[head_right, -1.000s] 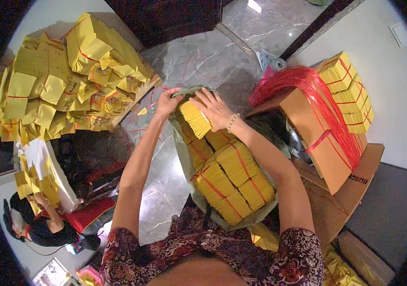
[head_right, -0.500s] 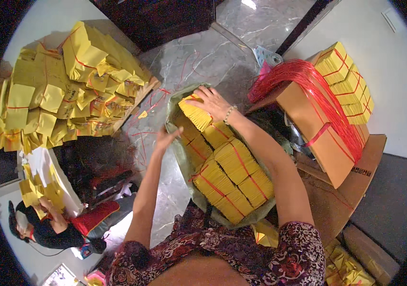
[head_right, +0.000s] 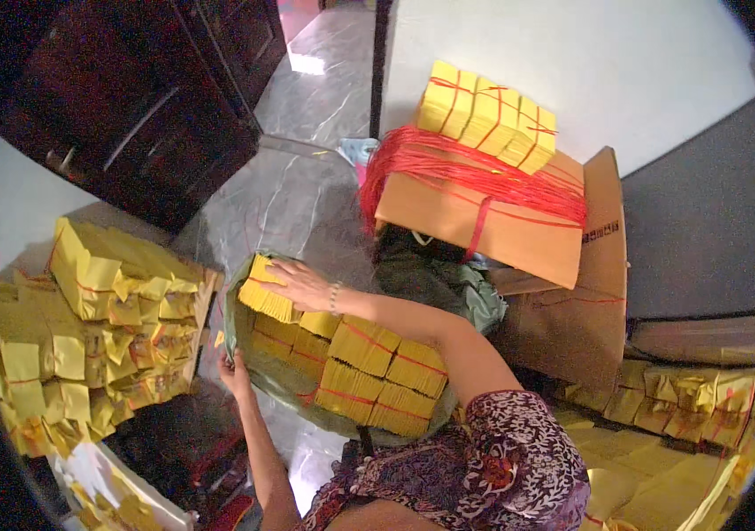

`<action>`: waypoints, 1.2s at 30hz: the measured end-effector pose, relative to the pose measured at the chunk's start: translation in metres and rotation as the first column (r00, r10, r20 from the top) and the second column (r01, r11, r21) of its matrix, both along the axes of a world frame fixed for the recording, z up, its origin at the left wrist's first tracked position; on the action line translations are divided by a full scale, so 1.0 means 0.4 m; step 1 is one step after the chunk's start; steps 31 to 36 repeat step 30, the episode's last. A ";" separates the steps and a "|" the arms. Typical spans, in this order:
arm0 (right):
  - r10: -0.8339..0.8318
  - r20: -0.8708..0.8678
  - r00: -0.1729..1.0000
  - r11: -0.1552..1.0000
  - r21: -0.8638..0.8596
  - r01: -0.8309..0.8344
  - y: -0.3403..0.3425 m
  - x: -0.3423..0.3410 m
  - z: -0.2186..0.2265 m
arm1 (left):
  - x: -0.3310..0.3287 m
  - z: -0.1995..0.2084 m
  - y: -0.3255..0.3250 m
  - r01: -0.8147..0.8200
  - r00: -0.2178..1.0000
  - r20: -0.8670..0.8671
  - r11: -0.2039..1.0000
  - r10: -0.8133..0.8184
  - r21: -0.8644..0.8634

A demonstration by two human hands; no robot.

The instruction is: Packing bundled yellow papers into a transport bag.

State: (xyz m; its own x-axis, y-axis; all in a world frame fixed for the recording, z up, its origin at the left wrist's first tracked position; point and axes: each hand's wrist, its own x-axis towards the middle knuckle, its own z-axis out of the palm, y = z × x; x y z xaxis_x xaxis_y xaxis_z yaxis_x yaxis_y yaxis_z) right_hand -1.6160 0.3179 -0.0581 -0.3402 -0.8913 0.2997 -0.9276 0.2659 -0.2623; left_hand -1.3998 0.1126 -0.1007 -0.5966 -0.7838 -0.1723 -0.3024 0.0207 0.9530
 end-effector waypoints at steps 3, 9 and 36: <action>-0.248 0.357 0.901 0.937 -0.150 0.317 0.176 -0.015 0.047 | -0.005 0.080 0.080 0.034 0.989 0.143 0.910 0.029 -0.413; -0.618 0.638 0.459 0.278 -0.368 0.887 0.674 -0.225 -0.049 | 0.047 0.175 0.307 0.141 0.990 0.067 0.896 -0.124 -0.422; -0.904 0.395 -0.162 -0.085 0.204 0.975 1.248 -0.689 0.140 | 0.091 0.207 0.687 0.451 0.887 0.187 0.879 -0.423 -0.154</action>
